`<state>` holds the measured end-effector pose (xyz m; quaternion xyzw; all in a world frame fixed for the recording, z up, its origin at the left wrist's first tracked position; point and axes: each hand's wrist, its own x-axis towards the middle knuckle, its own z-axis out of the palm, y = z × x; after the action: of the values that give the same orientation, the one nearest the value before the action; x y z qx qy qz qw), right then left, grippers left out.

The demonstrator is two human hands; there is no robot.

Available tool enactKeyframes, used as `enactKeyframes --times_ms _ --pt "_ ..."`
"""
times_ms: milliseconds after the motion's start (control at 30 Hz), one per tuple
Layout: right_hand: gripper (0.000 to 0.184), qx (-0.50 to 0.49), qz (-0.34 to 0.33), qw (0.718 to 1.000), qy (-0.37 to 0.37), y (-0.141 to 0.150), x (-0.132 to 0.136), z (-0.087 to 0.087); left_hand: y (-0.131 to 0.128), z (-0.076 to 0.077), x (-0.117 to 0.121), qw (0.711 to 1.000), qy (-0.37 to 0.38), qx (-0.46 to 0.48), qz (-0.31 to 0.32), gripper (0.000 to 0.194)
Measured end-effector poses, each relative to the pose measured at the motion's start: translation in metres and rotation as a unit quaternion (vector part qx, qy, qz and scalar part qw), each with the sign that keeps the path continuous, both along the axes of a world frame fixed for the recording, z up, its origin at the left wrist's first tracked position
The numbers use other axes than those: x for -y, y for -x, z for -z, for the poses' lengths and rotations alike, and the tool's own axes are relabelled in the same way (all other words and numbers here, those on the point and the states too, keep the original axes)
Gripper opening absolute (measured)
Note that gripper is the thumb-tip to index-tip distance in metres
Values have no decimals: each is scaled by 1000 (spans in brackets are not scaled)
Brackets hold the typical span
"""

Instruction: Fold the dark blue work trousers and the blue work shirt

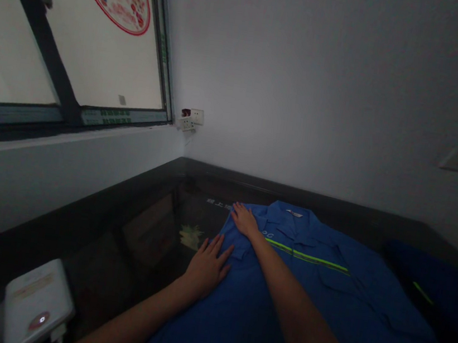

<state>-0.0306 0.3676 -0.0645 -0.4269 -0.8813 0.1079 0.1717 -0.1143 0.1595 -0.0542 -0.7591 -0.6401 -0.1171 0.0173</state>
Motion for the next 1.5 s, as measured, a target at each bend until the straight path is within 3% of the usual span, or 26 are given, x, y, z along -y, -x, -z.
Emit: enactKeyframes --times_ms 133,233,333,733,967,1200,1500 --pt "47 -55 38 998 -23 -7 0 -16 0 -1 2 998 -57 7 4 47" --pt "46 -65 38 997 -29 -16 1 -28 -2 -4 2 995 -82 2 63 50" --pt "43 -37 7 999 -15 -25 7 -32 -4 -6 1 992 -57 15 111 54" --pt "51 65 -36 997 25 -40 28 -4 1 -12 4 988 59 -5 144 57" --pt "53 66 -29 997 6 -42 29 -2 1 -7 3 989 57 -20 138 59" --pt "54 60 -26 998 -4 -43 30 -2 11 -14 6 988 65 -30 141 51" --pt "52 62 -24 998 -18 -42 29 2 49 -11 40 992 50 -55 104 49"
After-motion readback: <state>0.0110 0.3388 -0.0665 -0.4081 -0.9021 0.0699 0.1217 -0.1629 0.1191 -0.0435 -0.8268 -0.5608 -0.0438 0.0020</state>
